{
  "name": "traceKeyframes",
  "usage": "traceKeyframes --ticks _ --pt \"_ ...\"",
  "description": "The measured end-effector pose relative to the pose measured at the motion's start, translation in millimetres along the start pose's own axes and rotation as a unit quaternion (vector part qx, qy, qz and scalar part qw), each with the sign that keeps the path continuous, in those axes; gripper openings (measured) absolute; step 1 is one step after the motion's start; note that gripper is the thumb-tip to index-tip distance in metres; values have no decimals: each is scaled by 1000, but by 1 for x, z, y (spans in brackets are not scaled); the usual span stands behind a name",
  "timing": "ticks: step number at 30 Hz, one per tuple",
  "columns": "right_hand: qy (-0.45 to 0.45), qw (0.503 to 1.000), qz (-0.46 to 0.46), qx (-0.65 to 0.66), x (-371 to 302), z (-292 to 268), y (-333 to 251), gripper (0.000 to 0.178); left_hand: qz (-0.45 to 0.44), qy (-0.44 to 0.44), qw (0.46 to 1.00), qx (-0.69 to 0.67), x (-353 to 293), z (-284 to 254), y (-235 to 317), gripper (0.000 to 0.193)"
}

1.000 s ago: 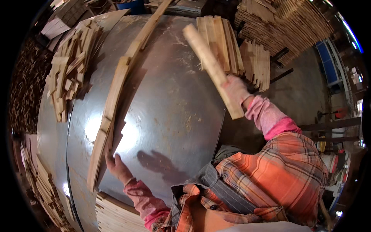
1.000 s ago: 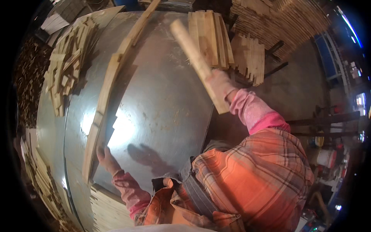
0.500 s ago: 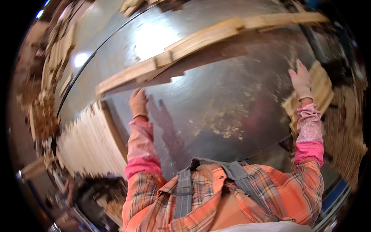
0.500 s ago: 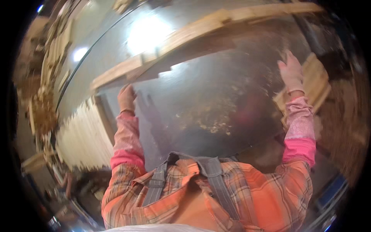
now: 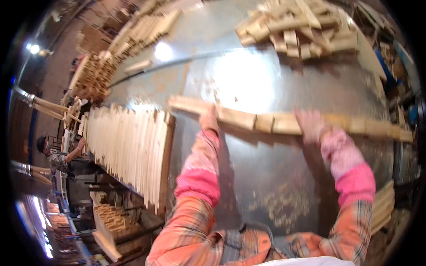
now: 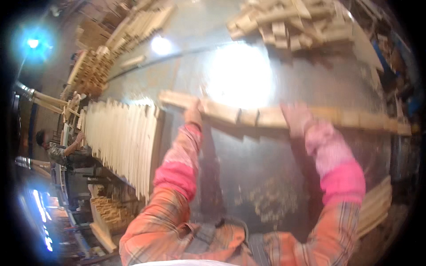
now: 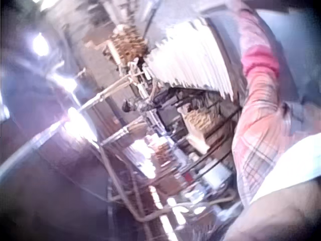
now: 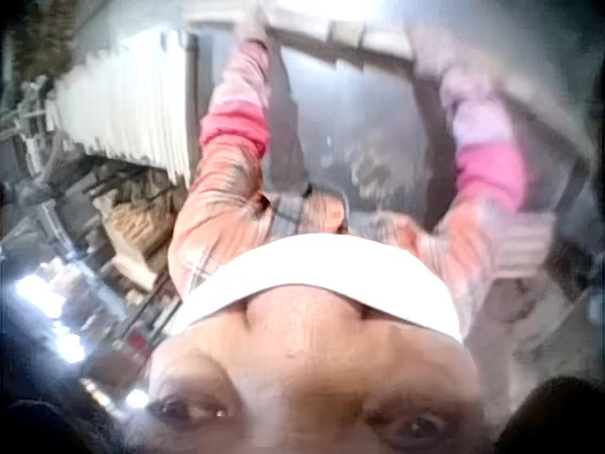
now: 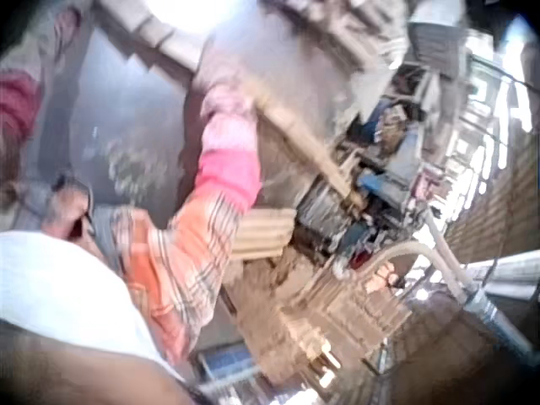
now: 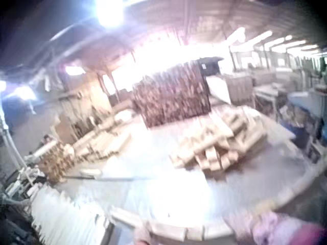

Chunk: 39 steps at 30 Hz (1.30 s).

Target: The person repeatedly picks up thin wooden planks from a pile on a metal table and stacks them neatly. They handle the planks one at a time, aligning them with the existing stack and occasionally adjusting the pile to maintain order.

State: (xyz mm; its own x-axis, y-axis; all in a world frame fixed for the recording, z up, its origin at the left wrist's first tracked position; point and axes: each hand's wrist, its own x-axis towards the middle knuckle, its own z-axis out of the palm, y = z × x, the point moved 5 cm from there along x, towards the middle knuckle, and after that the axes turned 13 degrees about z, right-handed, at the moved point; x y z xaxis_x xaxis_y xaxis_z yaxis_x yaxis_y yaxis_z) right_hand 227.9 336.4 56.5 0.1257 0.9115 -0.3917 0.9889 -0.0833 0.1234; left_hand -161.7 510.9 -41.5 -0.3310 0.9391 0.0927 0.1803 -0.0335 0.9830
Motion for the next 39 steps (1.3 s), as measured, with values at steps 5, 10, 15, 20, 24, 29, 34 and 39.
traceKeyframes --ticks 5,10,15,20,24,29,34,39 --pt "50 993 92 -45 -28 36 4 72 -208 49 973 -93 -12 29 7 50" --pt "-71 983 164 41 -76 7 -15 98 -126 -13 969 -213 13 -34 -28 42" --pt "-109 882 119 443 -135 53 -36 92 -72 -150 983 77 -69 -119 37 35" --pt "-171 783 111 587 -129 88 -182 52 -74 -224 940 247 -142 -174 8 69" --pt "-171 857 11 485 -142 95 -306 77 -66 -214 922 317 -206 -165 20 104" --pt "-1 955 63 290 -53 26 -208 70 -48 -210 901 375 -222 -144 39 118" --pt "75 986 140 46 28 -24 -82 54 -24 -174 914 366 -216 -159 19 115" --pt "37 984 172 11 73 3 -51 30 -23 -141 914 380 -228 -148 30 86"
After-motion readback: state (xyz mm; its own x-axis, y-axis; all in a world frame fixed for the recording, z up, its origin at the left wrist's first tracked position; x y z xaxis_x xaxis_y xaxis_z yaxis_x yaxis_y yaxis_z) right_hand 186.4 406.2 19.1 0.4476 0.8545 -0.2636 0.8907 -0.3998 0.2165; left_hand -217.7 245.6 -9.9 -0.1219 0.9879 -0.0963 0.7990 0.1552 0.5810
